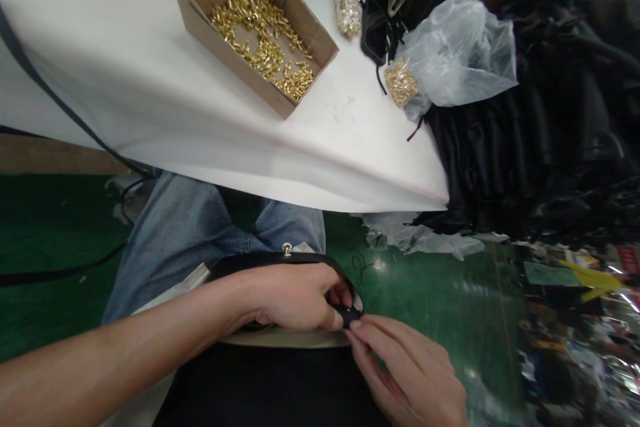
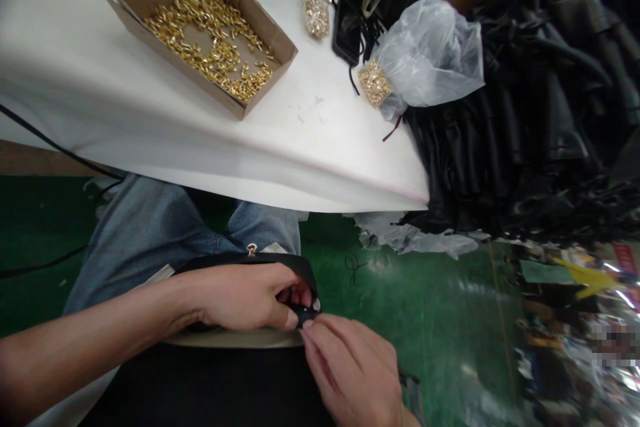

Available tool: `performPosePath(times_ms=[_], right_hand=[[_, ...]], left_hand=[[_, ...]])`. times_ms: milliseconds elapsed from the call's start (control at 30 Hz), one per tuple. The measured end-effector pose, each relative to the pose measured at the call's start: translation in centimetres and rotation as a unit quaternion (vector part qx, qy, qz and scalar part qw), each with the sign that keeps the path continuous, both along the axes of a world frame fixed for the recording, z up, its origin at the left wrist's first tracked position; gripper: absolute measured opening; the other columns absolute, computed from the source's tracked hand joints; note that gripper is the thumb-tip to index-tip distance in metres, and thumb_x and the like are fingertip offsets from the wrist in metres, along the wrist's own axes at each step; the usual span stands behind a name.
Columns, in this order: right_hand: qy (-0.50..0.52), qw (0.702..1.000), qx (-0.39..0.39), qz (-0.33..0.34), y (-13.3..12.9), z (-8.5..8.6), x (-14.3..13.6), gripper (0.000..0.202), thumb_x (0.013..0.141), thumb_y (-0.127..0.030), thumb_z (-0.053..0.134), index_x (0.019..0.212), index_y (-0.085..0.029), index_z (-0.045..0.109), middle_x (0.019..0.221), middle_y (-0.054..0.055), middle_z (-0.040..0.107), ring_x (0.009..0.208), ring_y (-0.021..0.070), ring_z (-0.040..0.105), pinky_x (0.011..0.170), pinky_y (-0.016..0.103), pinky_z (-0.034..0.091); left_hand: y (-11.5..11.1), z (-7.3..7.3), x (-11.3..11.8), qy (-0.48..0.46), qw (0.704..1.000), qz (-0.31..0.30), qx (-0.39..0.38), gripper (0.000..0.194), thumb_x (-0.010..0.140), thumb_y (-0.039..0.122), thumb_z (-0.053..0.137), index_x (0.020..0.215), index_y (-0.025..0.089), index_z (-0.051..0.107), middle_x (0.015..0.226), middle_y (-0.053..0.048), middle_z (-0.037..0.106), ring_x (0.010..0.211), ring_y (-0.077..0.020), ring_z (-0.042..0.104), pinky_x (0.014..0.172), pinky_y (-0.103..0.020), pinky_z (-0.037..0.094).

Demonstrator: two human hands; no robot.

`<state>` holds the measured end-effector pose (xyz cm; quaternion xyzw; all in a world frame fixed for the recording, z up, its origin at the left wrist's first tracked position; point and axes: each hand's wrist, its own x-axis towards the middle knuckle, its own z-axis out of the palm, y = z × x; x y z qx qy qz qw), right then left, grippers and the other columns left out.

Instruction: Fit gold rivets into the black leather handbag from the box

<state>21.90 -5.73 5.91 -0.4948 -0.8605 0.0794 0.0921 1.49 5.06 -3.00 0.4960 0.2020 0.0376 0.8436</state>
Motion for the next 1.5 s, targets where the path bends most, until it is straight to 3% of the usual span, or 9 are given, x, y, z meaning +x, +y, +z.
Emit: performPosePath(times_ms=[333,467,633,733,867,1100,1200,1333,1500], right_hand=[[-0.027,0.999,0.009,-0.038,-0.4,-0.3,-0.7,0.014,0.105,-0.009,0.065,0.110,-0.020,0.071,0.091,0.001,0.084,0.076,0.0119,0.083,0.079,0.021,0.062],[-0.027,0.999,-0.002,-0.028,0.4,-0.2,-0.2,0.014,0.107,-0.009,0.062,0.111,-0.020,0.070,0.091,0.002,0.083,0.076,0.0121,0.082,0.079,0.021,0.061],[-0.038,0.999,-0.014,-0.025,1.5,-0.2,0.2,0.016,0.110,-0.009,0.058,0.111,-0.021,0.068,0.094,0.002,0.083,0.079,0.0127,0.082,0.079,0.022,0.062],[-0.041,0.997,-0.010,-0.059,1.3,-0.6,0.1,0.015,0.110,-0.012,0.057,0.109,-0.022,0.068,0.086,-0.001,0.079,0.072,0.0122,0.079,0.074,0.022,0.061],[-0.048,0.993,0.014,-0.105,0.7,-1.0,0.1,0.012,0.111,-0.016,0.057,0.113,-0.022,0.068,0.084,-0.002,0.077,0.070,0.0114,0.078,0.073,0.019,0.061],[-0.041,0.989,0.020,-0.143,0.4,-0.8,0.1,0.011,0.107,-0.017,0.060,0.113,-0.021,0.068,0.083,-0.001,0.076,0.067,0.0128,0.078,0.069,0.020,0.062],[-0.038,0.987,0.023,-0.154,0.5,-0.8,0.0,0.013,0.106,-0.015,0.060,0.115,-0.020,0.068,0.083,-0.001,0.076,0.067,0.0128,0.078,0.069,0.020,0.062],[-0.031,0.987,0.008,-0.159,0.4,-0.7,0.0,0.015,0.106,-0.015,0.060,0.117,-0.021,0.069,0.086,-0.001,0.077,0.070,0.0122,0.078,0.071,0.020,0.062],[-0.035,0.987,-0.007,-0.159,0.6,-0.5,0.0,0.012,0.106,-0.015,0.059,0.110,-0.021,0.069,0.084,-0.001,0.076,0.069,0.0128,0.077,0.069,0.023,0.059]], left_hand=[[-0.4,-0.4,0.4,0.025,1.000,0.013,-0.006,0.029,0.083,0.020,0.076,0.112,0.019,0.073,0.097,0.002,0.071,0.090,-0.0188,0.064,0.076,-0.027,0.045],[-1.2,0.4,0.1,0.037,0.986,0.033,0.159,0.024,0.097,0.019,0.067,0.121,0.023,0.069,0.114,-0.002,0.074,0.103,-0.0226,0.070,0.088,-0.031,0.050],[-1.5,2.2,0.5,0.067,0.885,0.043,0.458,0.023,0.100,0.005,0.059,0.115,0.021,0.065,0.118,-0.006,0.072,0.107,-0.0279,0.071,0.089,-0.040,0.052],[-0.7,2.2,0.9,0.035,0.854,0.043,0.517,0.019,0.100,0.004,0.059,0.108,0.021,0.064,0.110,-0.004,0.072,0.100,-0.0274,0.071,0.082,-0.040,0.052],[-0.1,1.5,1.2,-0.004,0.884,0.056,0.464,0.021,0.093,0.003,0.064,0.105,0.021,0.064,0.110,-0.004,0.072,0.099,-0.0241,0.071,0.083,-0.036,0.054],[-1.1,1.0,1.8,-0.015,0.954,0.116,0.277,0.036,0.092,0.001,0.061,0.121,0.020,0.070,0.120,-0.007,0.073,0.114,-0.0235,0.069,0.101,-0.034,0.052],[-1.1,0.7,2.1,-0.039,0.970,0.159,0.182,0.035,0.089,0.001,0.064,0.114,0.022,0.076,0.117,-0.003,0.075,0.114,-0.0210,0.069,0.103,-0.031,0.050],[-0.9,0.3,2.6,-0.026,0.985,0.168,0.043,0.031,0.081,0.000,0.067,0.101,0.019,0.078,0.102,0.002,0.077,0.099,-0.0166,0.069,0.090,-0.026,0.049],[-1.2,0.1,2.9,-0.018,0.981,0.193,-0.002,0.028,0.075,-0.001,0.068,0.093,0.018,0.079,0.091,0.004,0.076,0.090,-0.0153,0.068,0.083,-0.024,0.048]])
